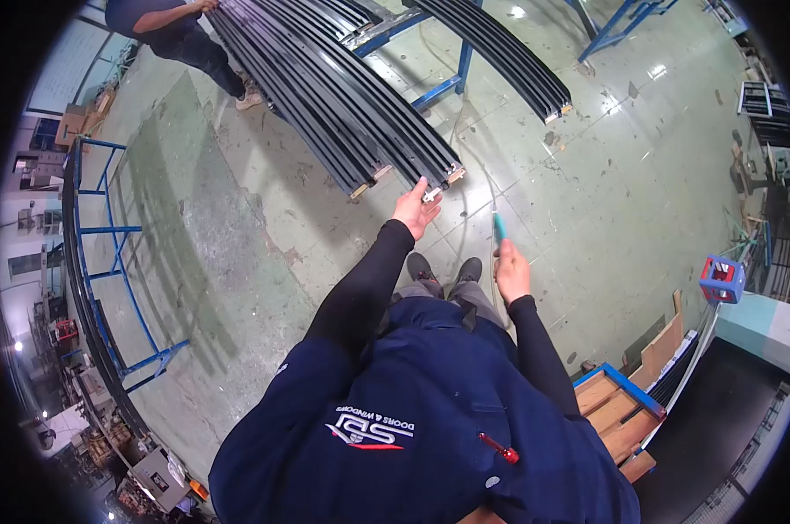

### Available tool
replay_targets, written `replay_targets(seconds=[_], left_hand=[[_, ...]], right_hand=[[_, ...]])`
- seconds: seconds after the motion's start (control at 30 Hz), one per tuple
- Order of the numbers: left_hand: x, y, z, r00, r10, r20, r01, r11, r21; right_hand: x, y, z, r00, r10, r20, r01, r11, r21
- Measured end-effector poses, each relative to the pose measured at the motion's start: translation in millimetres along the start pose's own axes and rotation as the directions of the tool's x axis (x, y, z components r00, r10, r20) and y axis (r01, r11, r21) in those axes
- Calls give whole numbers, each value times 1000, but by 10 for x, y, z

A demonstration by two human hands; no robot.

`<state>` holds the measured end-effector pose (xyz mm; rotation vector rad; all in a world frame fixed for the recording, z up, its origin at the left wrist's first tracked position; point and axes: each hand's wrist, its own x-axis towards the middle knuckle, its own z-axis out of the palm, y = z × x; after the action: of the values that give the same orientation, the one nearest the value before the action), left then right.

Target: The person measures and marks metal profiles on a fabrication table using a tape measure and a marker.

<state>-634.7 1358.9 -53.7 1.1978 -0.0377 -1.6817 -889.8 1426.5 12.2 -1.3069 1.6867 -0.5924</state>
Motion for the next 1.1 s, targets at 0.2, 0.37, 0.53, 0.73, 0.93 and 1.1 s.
replay_targets(seconds=[0.2,0.37,0.53,0.73,0.93,1.1], left_hand=[[-249,205,-597,849,208,-486,-349,911,-219],[-249,527,-1108,903,256,-345,-323,934,-153],[-175,634,-1085,927,167,-337,-257,935,-244],[-174,685,-1131,946,181,-268,-247,939,-238],[-191,700,-1151,948,224,-225,-274,935,-225],[-201,649,-1179,940,210,-268,-276,931,-239]], right_hand=[[-308,-299,467,917,-229,328,305,930,-204],[-7,-618,839,889,-238,392,329,926,-184],[99,-806,1085,918,-173,356,254,948,-194],[116,-762,1244,866,-246,436,353,918,-183],[124,-752,1274,815,-263,517,419,883,-212],[177,-723,1119,919,-211,333,276,948,-160]])
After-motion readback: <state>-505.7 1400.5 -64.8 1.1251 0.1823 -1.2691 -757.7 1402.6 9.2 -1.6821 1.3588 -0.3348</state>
